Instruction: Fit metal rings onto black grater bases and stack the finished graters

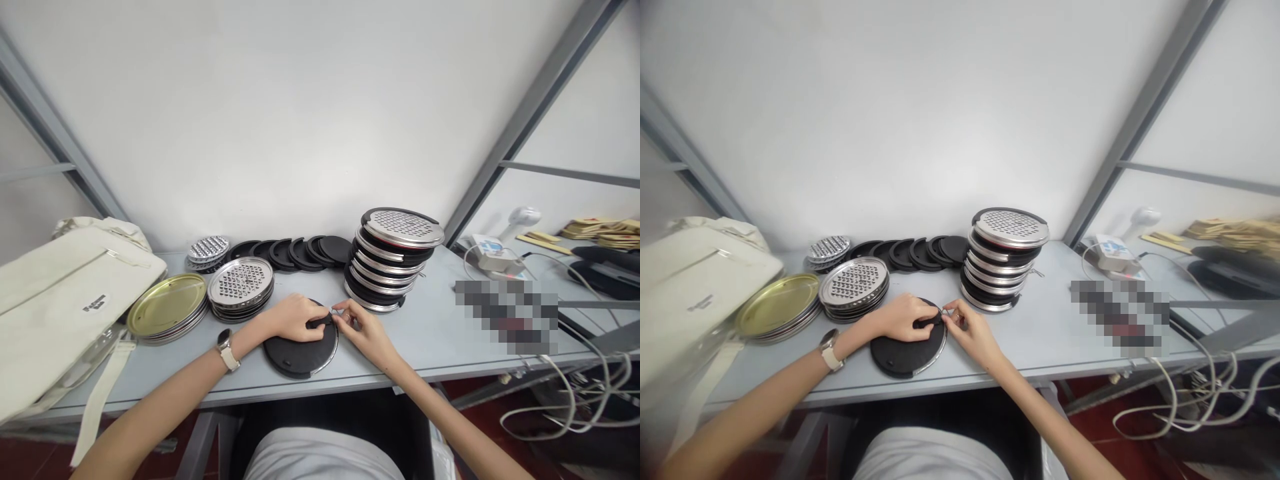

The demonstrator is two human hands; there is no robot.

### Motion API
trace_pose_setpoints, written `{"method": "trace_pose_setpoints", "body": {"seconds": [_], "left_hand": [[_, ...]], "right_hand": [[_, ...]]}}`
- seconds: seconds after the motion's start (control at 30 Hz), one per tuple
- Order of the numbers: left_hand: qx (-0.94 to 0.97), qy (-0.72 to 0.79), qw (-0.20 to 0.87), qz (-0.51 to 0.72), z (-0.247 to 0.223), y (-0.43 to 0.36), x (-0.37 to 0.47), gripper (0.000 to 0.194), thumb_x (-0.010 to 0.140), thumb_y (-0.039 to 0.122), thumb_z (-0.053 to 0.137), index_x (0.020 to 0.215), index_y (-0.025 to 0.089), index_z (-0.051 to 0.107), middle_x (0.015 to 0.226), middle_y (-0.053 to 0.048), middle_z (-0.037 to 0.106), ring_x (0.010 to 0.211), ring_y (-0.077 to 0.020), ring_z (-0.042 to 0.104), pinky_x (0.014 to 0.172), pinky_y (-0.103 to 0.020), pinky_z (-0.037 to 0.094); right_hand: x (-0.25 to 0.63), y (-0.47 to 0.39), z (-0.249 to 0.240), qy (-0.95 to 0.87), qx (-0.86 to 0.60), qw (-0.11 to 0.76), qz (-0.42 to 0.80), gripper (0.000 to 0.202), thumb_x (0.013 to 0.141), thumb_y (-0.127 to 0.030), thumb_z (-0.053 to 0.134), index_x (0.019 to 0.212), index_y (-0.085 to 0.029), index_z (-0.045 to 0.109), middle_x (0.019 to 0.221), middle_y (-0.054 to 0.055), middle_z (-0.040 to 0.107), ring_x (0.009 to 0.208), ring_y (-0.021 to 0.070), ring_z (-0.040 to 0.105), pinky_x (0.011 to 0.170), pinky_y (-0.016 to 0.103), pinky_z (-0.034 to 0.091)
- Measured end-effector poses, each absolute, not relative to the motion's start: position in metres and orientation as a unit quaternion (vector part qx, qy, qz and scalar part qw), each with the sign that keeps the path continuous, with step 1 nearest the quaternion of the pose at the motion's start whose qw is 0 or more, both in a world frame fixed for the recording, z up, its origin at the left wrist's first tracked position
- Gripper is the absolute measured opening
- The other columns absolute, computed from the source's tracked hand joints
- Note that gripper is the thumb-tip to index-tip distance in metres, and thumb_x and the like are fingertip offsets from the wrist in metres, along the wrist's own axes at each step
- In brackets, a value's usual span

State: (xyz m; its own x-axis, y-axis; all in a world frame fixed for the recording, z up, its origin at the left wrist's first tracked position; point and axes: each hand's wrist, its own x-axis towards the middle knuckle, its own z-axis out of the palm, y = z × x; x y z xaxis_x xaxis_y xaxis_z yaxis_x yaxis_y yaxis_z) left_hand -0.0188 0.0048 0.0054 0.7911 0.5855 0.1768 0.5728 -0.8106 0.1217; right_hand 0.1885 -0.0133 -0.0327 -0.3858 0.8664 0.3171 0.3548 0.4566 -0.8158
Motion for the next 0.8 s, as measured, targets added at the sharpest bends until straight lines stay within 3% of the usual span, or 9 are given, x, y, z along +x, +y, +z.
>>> {"method": "trace_pose_setpoints", "body": {"seconds": [0.4, 0.8], "left_hand": [[0.913, 0.383, 0.044, 0.137, 0.000, -0.004, -0.005, 0.017, 0.078, 0.032, 0.054, 0.067, 0.019, 0.054, 0.061, 0.003, 0.059, 0.052, -0.0109, 0.046, 0.051, -0.026, 0.022], [0.896, 0.421, 0.014, 0.142, 0.001, -0.008, 0.000, 0.018, 0.081, 0.033, 0.051, 0.070, 0.020, 0.055, 0.058, 0.002, 0.058, 0.049, -0.0117, 0.046, 0.049, -0.028, 0.019]], "right_hand": [[0.188, -0.014, -0.031, -0.784, -0.396, 0.373, 0.300, 0.024, 0.093, -0.031, 0.043, 0.100, -0.017, 0.061, 0.069, -0.001, 0.053, 0.063, 0.0130, 0.048, 0.062, 0.024, 0.039], [0.187, -0.015, -0.036, -0.781, -0.394, 0.358, 0.327, 0.012, 0.093, -0.028, 0.040, 0.100, -0.020, 0.046, 0.061, -0.007, 0.039, 0.055, 0.0110, 0.040, 0.054, 0.023, 0.032]]}}
